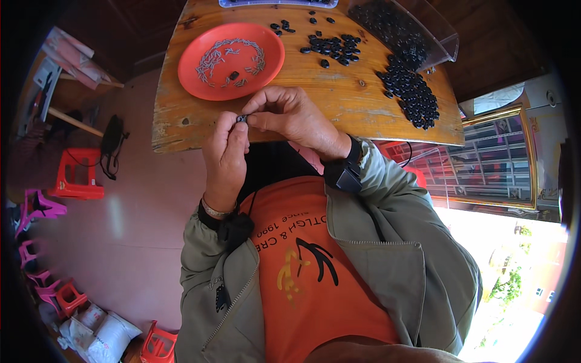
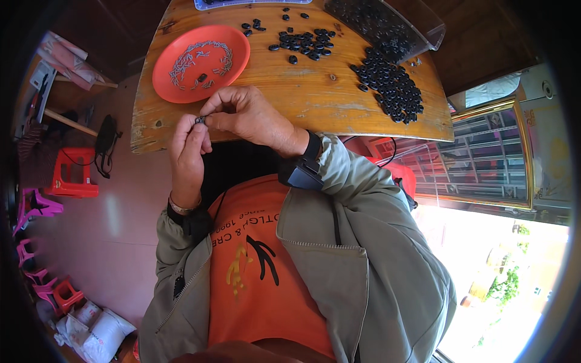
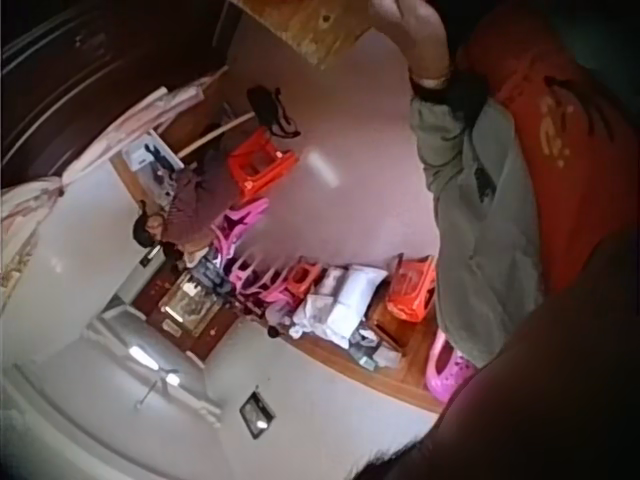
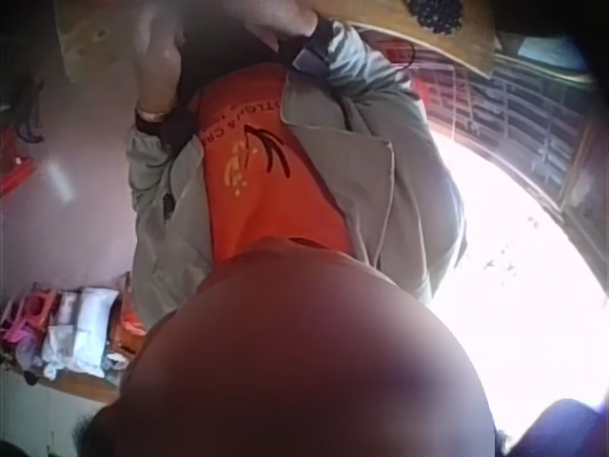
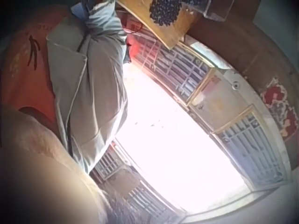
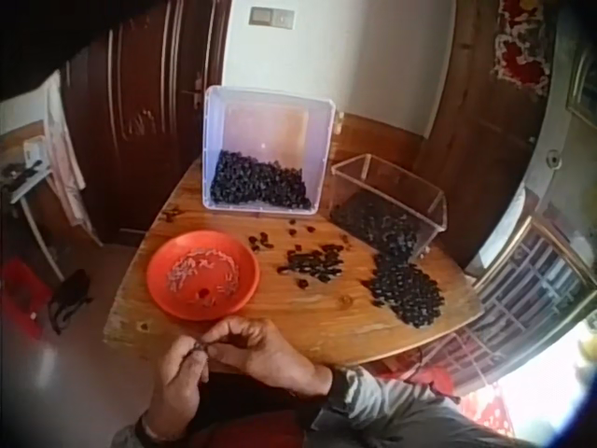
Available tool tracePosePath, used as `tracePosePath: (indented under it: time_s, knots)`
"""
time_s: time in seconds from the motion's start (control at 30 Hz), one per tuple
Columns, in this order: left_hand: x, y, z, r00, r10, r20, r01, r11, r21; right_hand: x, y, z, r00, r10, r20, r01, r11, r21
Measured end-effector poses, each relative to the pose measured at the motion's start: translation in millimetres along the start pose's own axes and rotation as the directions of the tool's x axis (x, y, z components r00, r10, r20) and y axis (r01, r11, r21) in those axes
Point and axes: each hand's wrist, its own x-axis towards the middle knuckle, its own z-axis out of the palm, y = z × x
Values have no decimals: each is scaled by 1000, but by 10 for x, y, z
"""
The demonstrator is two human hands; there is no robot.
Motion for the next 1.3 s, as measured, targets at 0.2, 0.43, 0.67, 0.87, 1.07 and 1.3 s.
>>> tracePosePath:
  time_s: [0.2, 0.43, 0.67, 0.87, 1.07, 1.3]
  knots:
    - [-4, -7, -10, 974, 214, -70, -185, 937, 297, 19, -19, 32, 999, -29, 17, 30, 998, -47]
    - [-4, -11, -43, 961, 251, -113, -198, 917, 346, 27, -30, 133, 999, -35, 41, 36, 999, -21]
    - [3, -49, -80, 969, 233, -83, -186, 909, 373, 30, -20, 169, 999, -26, 21, 25, 999, 36]
    - [-7, -46, -75, 982, 162, -101, -138, 967, 215, 38, -29, 176, 999, -43, -28, 42, 998, -37]
    - [73, -353, -249, 961, 272, -48, -268, 960, 87, -16, -555, 546, 625, -643, 442, 780, 533, -327]
    - [229, 15, -115, 981, -186, -59, 175, 973, -150, -233, -1120, 1016, 119, -857, 502, 993, 99, -66]
